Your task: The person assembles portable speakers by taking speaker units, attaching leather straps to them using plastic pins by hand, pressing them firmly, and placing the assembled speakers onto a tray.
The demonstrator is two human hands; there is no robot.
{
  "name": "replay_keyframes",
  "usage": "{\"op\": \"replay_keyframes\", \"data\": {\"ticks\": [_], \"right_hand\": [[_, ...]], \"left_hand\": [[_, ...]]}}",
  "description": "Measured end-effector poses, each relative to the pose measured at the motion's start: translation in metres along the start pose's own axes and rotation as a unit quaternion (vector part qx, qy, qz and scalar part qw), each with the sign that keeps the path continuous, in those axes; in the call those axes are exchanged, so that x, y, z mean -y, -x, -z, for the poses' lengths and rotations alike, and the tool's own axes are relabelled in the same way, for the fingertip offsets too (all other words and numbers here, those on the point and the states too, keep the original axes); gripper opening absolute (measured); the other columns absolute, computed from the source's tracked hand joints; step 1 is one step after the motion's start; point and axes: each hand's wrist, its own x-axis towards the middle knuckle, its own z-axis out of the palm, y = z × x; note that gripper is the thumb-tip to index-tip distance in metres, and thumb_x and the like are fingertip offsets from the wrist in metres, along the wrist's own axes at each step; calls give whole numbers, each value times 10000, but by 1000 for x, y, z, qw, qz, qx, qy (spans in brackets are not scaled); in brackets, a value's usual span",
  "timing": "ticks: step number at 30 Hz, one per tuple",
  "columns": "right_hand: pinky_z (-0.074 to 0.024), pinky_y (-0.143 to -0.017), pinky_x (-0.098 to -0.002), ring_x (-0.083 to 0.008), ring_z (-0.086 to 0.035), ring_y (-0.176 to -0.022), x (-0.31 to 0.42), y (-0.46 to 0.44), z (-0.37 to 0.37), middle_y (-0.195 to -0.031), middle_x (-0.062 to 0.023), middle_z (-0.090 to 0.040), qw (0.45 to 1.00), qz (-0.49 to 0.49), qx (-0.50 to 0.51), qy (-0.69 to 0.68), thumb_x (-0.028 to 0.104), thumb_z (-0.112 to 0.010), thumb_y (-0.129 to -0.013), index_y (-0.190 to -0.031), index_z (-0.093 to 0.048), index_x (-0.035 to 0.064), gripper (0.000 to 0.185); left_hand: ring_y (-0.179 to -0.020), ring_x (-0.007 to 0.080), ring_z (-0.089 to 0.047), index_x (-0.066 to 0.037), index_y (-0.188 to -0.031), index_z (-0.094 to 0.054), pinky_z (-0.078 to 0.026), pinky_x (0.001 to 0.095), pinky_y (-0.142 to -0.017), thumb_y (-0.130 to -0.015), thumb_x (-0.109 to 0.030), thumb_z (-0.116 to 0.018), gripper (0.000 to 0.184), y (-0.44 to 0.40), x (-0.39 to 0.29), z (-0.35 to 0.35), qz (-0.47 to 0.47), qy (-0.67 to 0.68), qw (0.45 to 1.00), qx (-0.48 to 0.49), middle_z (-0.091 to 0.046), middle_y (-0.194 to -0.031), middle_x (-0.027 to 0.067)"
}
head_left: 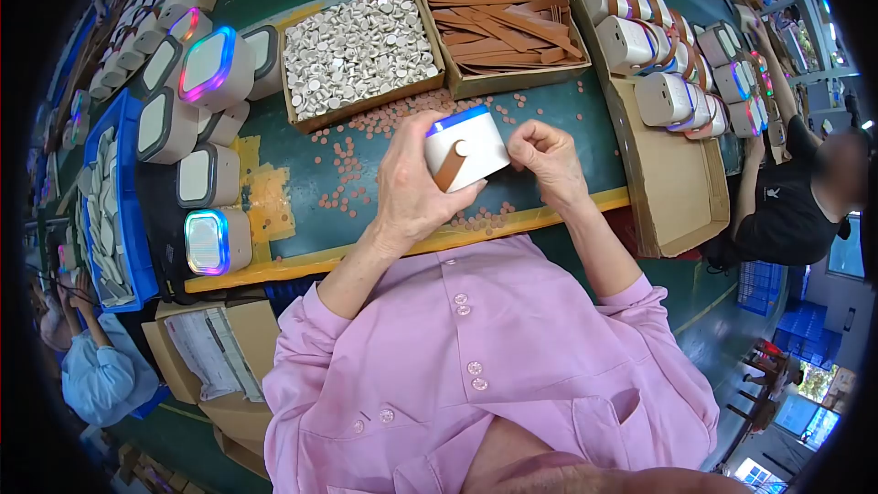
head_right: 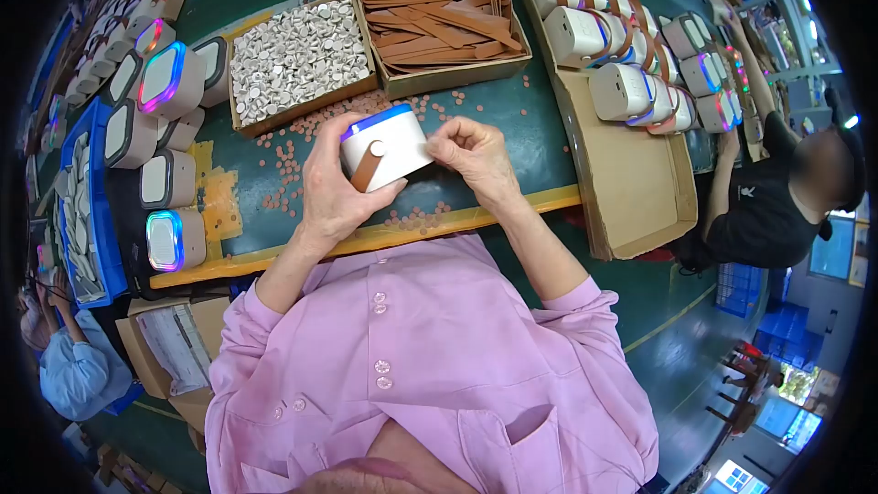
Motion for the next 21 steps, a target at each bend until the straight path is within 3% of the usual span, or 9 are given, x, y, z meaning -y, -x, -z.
{"op": "replay_keyframes", "data": {"ticks": [3,4,7,9,10,13,15,17,21], "right_hand": [[-445,-939,-304,-162,-549,-1119,-1,10,-19,-1235,-114,-575,997,61,11,-43,452,-838,-726,-1344,-499,42,815],[-365,-1058,-344,-205,-443,-1282,-10,9,-21,-1397,-123,-459,997,71,32,-5,521,-840,-683,-1494,-293,62,1081],[-349,-1072,-332,-218,-444,-1292,-6,9,-35,-1393,-120,-482,993,102,0,-55,440,-855,-668,-1480,-335,83,1028],[-378,-1037,-360,-247,-479,-1253,27,3,-23,-1357,-154,-503,977,125,26,172,430,-848,-652,-1450,-373,95,987],[-392,-1020,-375,-262,-496,-1233,44,1,-21,-1339,-172,-514,949,132,37,282,425,-845,-644,-1435,-392,100,967],[-413,-917,-431,-315,-541,-1085,74,-2,-39,-1217,-159,-545,719,283,143,618,435,-833,-610,-1384,-440,88,935],[-406,-829,-468,-364,-529,-973,65,-1,-54,-1079,-178,-543,703,313,164,617,481,-801,-649,-1340,-482,108,848],[-395,-801,-455,-333,-517,-947,60,-3,-61,-1013,-143,-531,674,318,220,629,526,-783,-642,-1328,-506,138,836],[-379,-769,-427,-299,-500,-918,58,-10,-63,-1004,-124,-520,669,313,285,611,561,-740,-676,-1317,-538,170,778]], "left_hand": [[-1082,227,-567,-35,-1268,-429,-467,354,-941,-607,-158,-863,800,8,11,-9,79,174,981,-26,-547,-1167,126],[-1104,238,-555,-37,-1275,-411,-462,365,-947,-599,-176,-871,829,10,12,-17,109,270,956,-36,-534,-1180,134],[-1162,254,-514,-40,-1381,-307,-435,379,-995,-607,-193,-878,974,13,17,-30,114,360,926,-2,-485,-1246,160],[-1166,256,-512,-33,-1414,-284,-420,375,-1016,-619,-183,-872,1000,7,22,-21,116,352,927,59,-490,-1254,163],[-1162,309,-514,-26,-1435,-280,-410,403,-1024,-609,-186,-876,1031,2,27,-11,36,201,975,87,-491,-1265,184],[-1260,342,-459,-21,-1444,-287,-380,422,-1066,-600,-274,-886,1066,-9,19,2,-54,16,989,136,-445,-1375,189],[-1232,391,-458,15,-1435,-293,-395,441,-1037,-681,-391,-822,1007,1,31,-11,-104,32,984,140,-439,-1358,219],[-1041,401,-516,16,-1416,-314,-451,452,-895,-691,-259,-804,917,15,43,-18,-124,38,988,87,-508,-1163,212],[-974,386,-529,19,-1411,-326,-468,456,-823,-727,-282,-767,867,25,41,-13,-63,18,991,113,-510,-1081,198]]}}
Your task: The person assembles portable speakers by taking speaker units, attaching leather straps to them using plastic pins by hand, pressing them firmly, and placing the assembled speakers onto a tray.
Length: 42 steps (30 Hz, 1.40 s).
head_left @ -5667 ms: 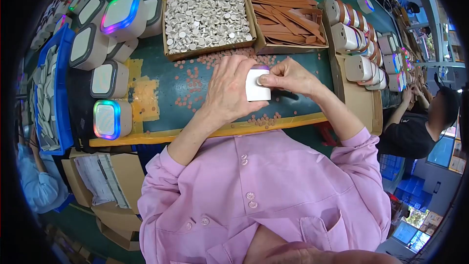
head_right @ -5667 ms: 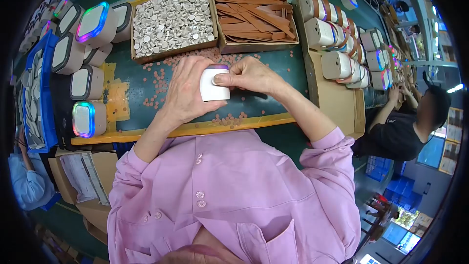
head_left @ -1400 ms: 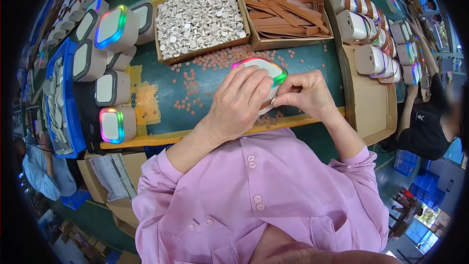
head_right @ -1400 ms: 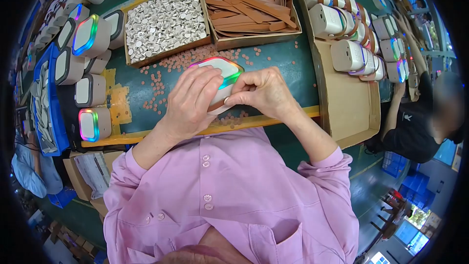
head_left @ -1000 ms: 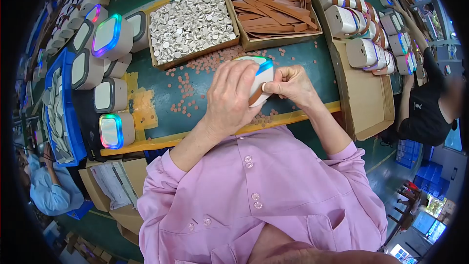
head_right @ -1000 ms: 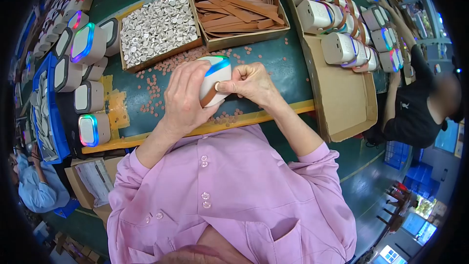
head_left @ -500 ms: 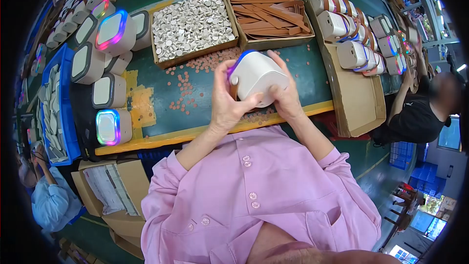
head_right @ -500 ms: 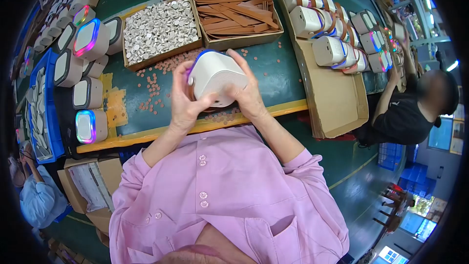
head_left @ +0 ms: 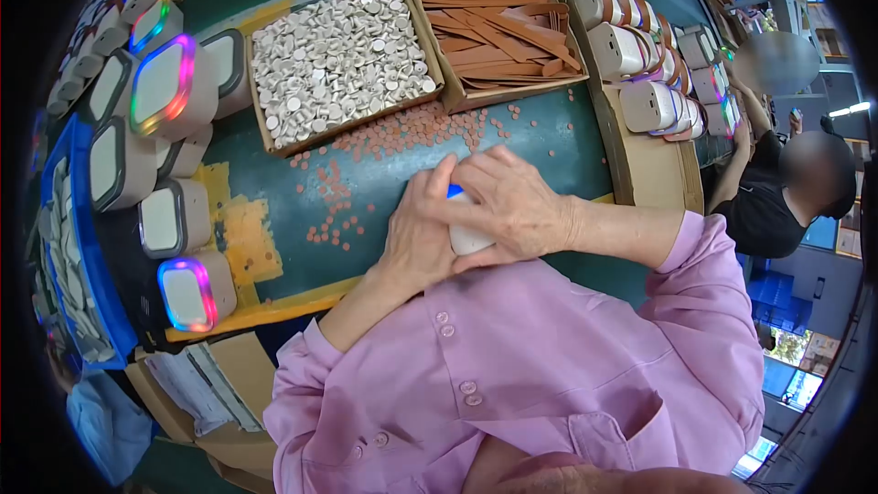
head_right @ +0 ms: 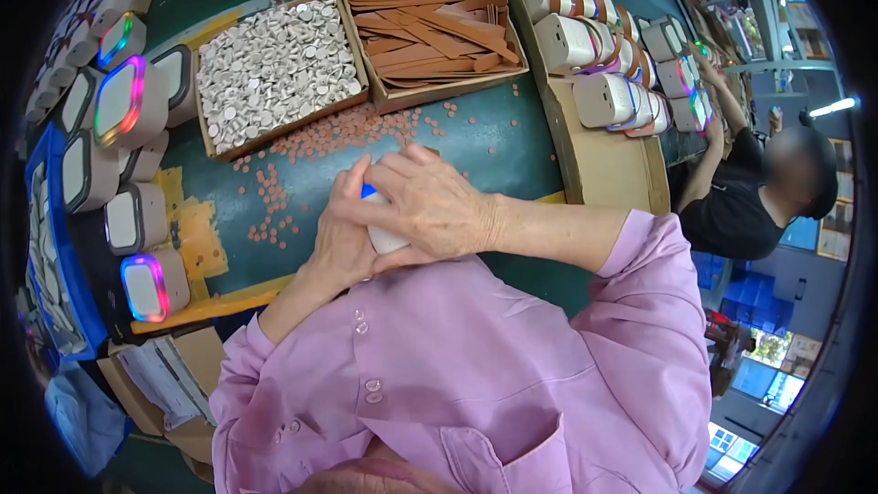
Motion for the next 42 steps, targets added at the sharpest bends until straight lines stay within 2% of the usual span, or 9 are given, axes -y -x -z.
{"op": "replay_keyframes", "data": {"ticks": [16,21,24,25,29,32,35,38,42], "right_hand": [[-421,-762,-418,-308,-532,-861,-16,12,-9,-1000,-154,-558,991,-37,-117,-52,542,-769,-657,-1145,-671,156,630],[-422,-830,-452,-320,-512,-1033,-14,21,-16,-1136,-135,-549,986,-50,-147,-59,490,-802,-637,-1380,-456,108,904],[-407,-987,-468,-374,-491,-1169,-15,38,-17,-1243,-179,-515,964,-121,-191,-141,399,-818,-656,-1413,-402,79,920],[-378,-1072,-437,-362,-449,-1287,-16,50,-17,-1368,-196,-454,918,-207,-147,-304,310,-800,-703,-1460,-328,65,925],[-425,-1029,-387,-255,-488,-1279,-4,82,-4,-1432,-154,-431,835,-267,-220,-429,256,-760,-760,-1482,-311,52,875],[-447,-999,-375,-232,-511,-1238,-19,108,32,-1334,-132,-518,859,-250,-301,-329,257,-760,-759,-1428,-395,28,796],[-459,-972,-379,-262,-560,-1174,-58,142,75,-1249,-159,-583,857,-377,-337,-96,334,-745,-763,-1367,-471,46,723],[-466,-944,-438,-363,-573,-1140,-102,164,87,-1206,-213,-603,790,-539,-260,137,436,-721,-775,-1310,-523,82,671],[-415,-953,-504,-389,-518,-1153,-147,167,48,-1222,-186,-566,768,-535,-185,299,449,-723,-761,-1303,-530,115,666]], "left_hand": [[-947,350,-531,-31,-1437,-316,-489,440,-781,-691,-346,-798,942,-28,-2,9,25,-3,995,94,-488,-1038,154],[-1149,399,-522,13,-1405,-346,-489,450,-892,-615,-404,-857,1030,-19,-1,3,-34,-56,997,36,-496,-1291,230],[-1218,383,-512,12,-1415,-333,-457,432,-981,-601,-363,-866,1043,-21,-9,7,49,26,998,21,-459,-1359,241],[-1220,351,-519,-4,-1426,-330,-428,422,-1025,-638,-321,-842,992,-19,-10,7,99,94,990,18,-461,-1360,221],[-1243,300,-489,0,-1414,-339,-410,418,-1035,-681,-267,-840,928,-24,-33,-6,104,309,945,1,-472,-1342,171],[-1249,271,-479,5,-1386,-379,-404,402,-1038,-728,-227,-808,819,-48,-55,6,106,317,942,31,-472,-1345,163],[-1218,214,-499,47,-1264,-497,-396,361,-1032,-854,-111,-668,472,-69,-113,54,-36,377,926,2,-531,-1276,149],[-1133,257,-556,85,-1218,-511,-425,378,-995,-873,-94,-624,404,-57,-174,88,-220,518,821,92,-570,-1188,187],[-1102,264,-561,95,-1231,-484,-432,386,-973,-890,-93,-596,405,-53,-208,100,-281,641,679,221,-571,-1172,199]]}}
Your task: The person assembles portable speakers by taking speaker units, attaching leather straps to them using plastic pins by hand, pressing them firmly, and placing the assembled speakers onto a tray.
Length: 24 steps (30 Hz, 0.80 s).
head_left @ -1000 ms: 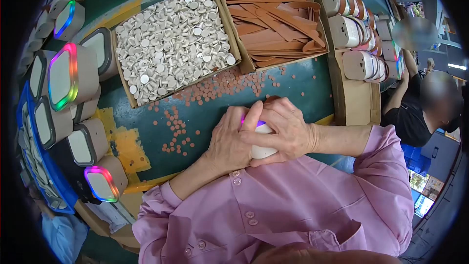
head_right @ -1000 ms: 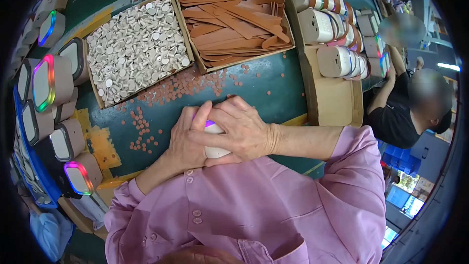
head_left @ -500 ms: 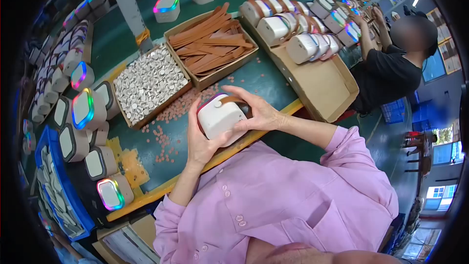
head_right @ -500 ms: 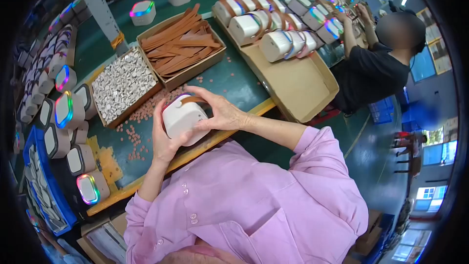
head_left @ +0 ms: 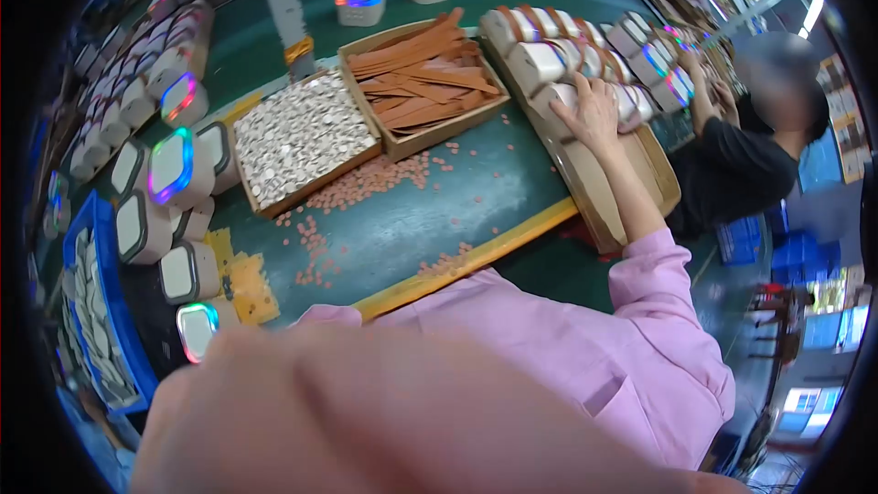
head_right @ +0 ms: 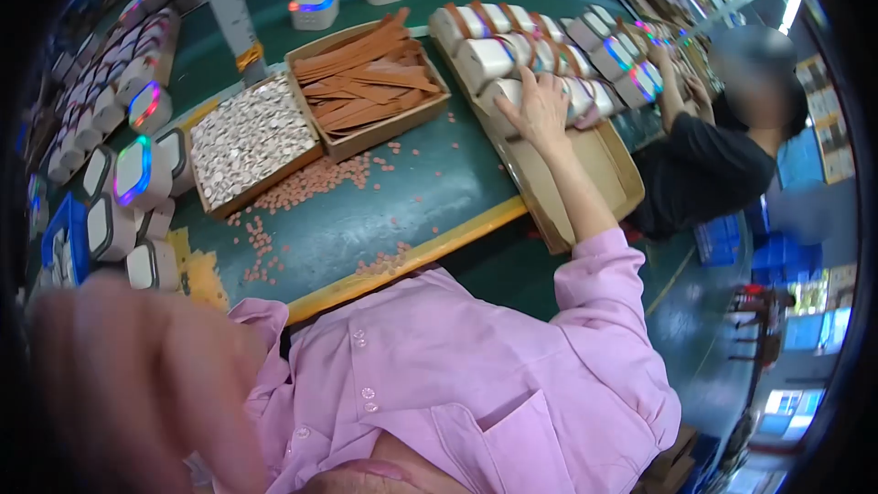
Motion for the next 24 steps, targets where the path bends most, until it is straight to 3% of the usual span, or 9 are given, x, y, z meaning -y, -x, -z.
{"op": "replay_keyframes", "data": {"ticks": [4,6,8,10,12,15,18,20,24], "right_hand": [[-384,-961,-516,-375,-472,-1174,44,-34,-8,-1291,-136,-495,979,120,-155,-53,294,-750,-760,-1319,-514,111,634],[-385,-977,-503,-369,-469,-1181,75,-63,3,-1285,-147,-508,972,144,-144,-119,221,-737,-762,-1289,-548,112,570],[-395,-984,-482,-373,-482,-1165,100,-106,-2,-1254,-161,-533,947,217,-153,-183,231,-729,-775,-1240,-585,91,507],[-403,-996,-461,-382,-489,-1166,136,-146,-12,-1221,-184,-563,937,224,-147,-226,244,-725,-789,-1212,-607,81,469],[-459,-930,-477,-391,-535,-1096,167,-188,-33,-1201,-198,-581,923,260,-129,-251,289,-751,-763,-1220,-610,81,521],[-456,-956,-477,-412,-538,-1131,218,-241,-64,-1240,-213,-577,931,221,-4,-290,396,-769,-724,-1268,-589,92,649],[-449,-988,-482,-422,-524,-1182,249,-285,-111,-1306,-228,-542,932,258,-3,-253,490,-793,-652,-1327,-548,130,804],[-428,-1035,-497,-416,-501,-1231,258,-313,-141,-1355,-222,-508,950,226,56,-206,566,-815,-590,-1418,-436,199,982],[-447,-1015,-461,-421,-525,-1208,255,-338,-169,-1285,-246,-555,955,211,128,-166,550,-837,-575,-1439,-406,176,1035]], "left_hand": [[-1071,270,-566,105,-1245,-457,-439,394,-951,-907,-92,-569,407,-1,-4,12,-7,33,999,-14,-573,-1157,210],[-1056,274,-568,110,-1252,-444,-442,399,-940,-915,-92,-555,407,1,-5,19,-13,33,999,-34,-573,-1149,216],[-1041,277,-571,115,-1258,-431,-446,403,-928,-924,-91,-541,408,2,-6,27,-25,34,998,-54,-574,-1141,222],[-1025,280,-573,120,-1265,-417,-449,407,-917,-932,-91,-527,409,3,-7,38,-36,38,996,-69,-574,-1133,228],[-1010,284,-576,125,-1272,-404,-453,411,-906,-941,-90,-514,410,3,-9,50,-48,40,995,-81,-575,-1125,233],[-987,289,-579,133,-1282,-383,-458,418,-890,-953,-89,-493,412,2,-11,64,-62,41,992,-98,-576,-1113,242],[-964,294,-583,140,-1292,-363,-463,424,-873,-966,-88,-472,413,-2,-8,75,-79,49,989,-114,-577,-1101,251],[-948,297,-586,145,-1299,-350,-466,428,-862,-975,-88,-459,414,-4,-6,83,-93,51,986,-129,-577,-1093,256],[-917,303,-591,156,-1313,-323,-473,437,-840,-992,-87,-431,417,-10,2,91,-136,60,977,-152,-578,-1077,268]]}}
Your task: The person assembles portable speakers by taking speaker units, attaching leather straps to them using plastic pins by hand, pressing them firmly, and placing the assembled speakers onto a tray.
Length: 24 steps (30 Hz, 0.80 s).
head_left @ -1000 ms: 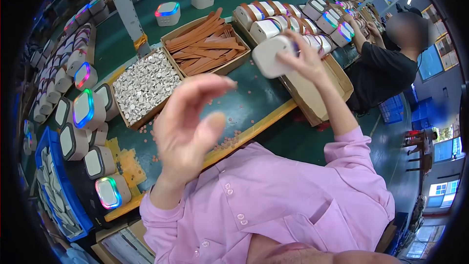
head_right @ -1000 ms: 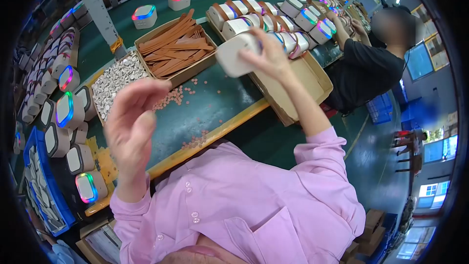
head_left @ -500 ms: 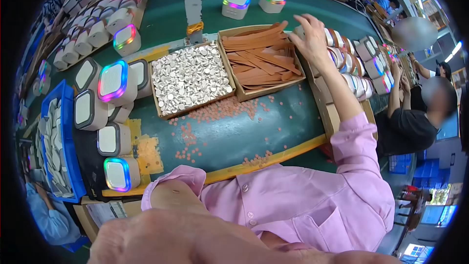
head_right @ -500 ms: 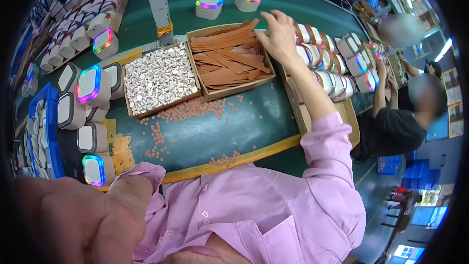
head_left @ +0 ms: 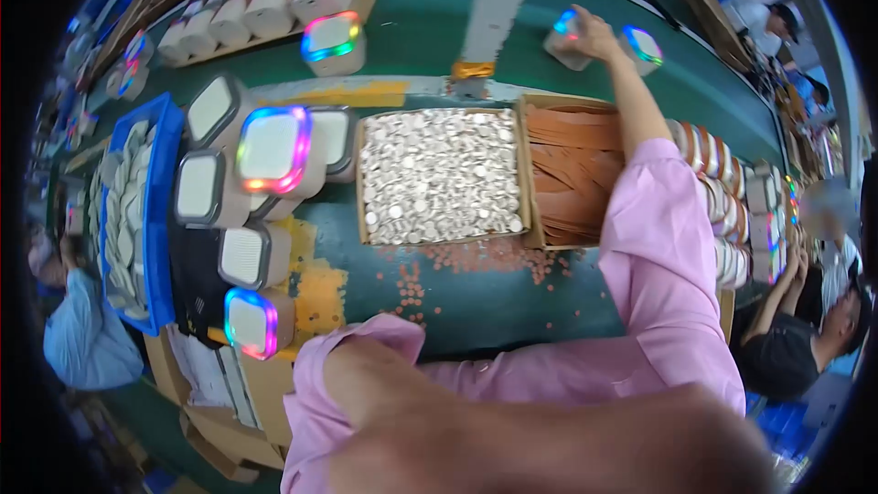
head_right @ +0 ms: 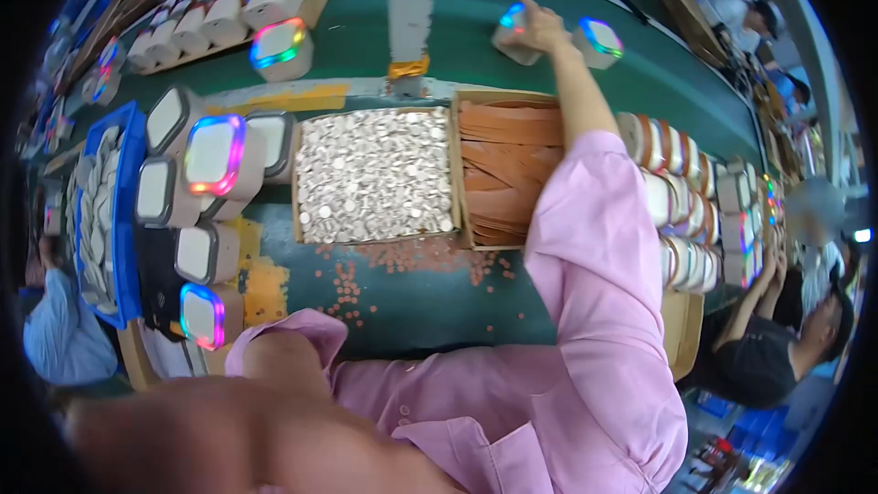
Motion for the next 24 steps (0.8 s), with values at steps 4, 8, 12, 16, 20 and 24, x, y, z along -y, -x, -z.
{"op": "replay_keyframes", "data": {"ticks": [4,8,12,16,20,24], "right_hand": [[-428,-1023,-458,-409,-540,-1190,-6,8,3,-1297,-272,-537,1000,-6,9,18,660,-780,-572,-1462,-374,150,1103],[-435,-1011,-448,-410,-566,-1146,8,41,16,-1274,-280,-553,997,-62,-36,-42,662,-772,-576,-1466,-371,110,1122],[-432,-1017,-390,-328,-572,-1166,16,85,67,-1300,-255,-549,957,-86,-117,-251,561,-819,-605,-1454,-384,47,1083],[-420,-1005,-318,-203,-546,-1171,74,186,136,-1279,-141,-575,857,-23,-94,-507,356,-834,-705,-1430,-414,9,908],[-406,-1029,-320,-199,-526,-1202,115,279,157,-1319,-125,-550,870,95,-33,-483,293,-818,-729,-1404,-435,-20,838],[-390,-1060,-345,-216,-510,-1242,147,335,147,-1343,-149,-543,848,149,89,-501,236,-785,-717,-1384,-461,-27,787]], "left_hand": [[-887,310,-596,166,-1326,-296,-480,445,-817,-1008,-86,-404,419,-12,25,-3,-95,34,995,-9,-580,-1061,280],[-856,317,-600,176,-1340,-269,-487,454,-795,-1025,-85,-376,422,-21,77,-25,-260,117,959,-2,-581,-1046,291],[-930,224,-592,54,-1122,-550,-462,351,-831,-993,-272,-475,359,24,74,-51,139,165,976,5,-627,-1030,151],[-745,293,-610,-27,-940,-610,-501,381,-671,-838,-83,-661,127,67,74,-36,181,-294,931,120,-603,-823,108],[-878,310,-643,-40,-1065,-619,-518,410,-785,-695,-34,-796,410,61,21,20,-7,-689,721,79,-633,-977,116],[-1255,382,-434,-119,-1326,-491,-388,490,-1017,-578,-96,-820,817,77,-17,55,44,-872,479,89,-449,-1352,148]]}}
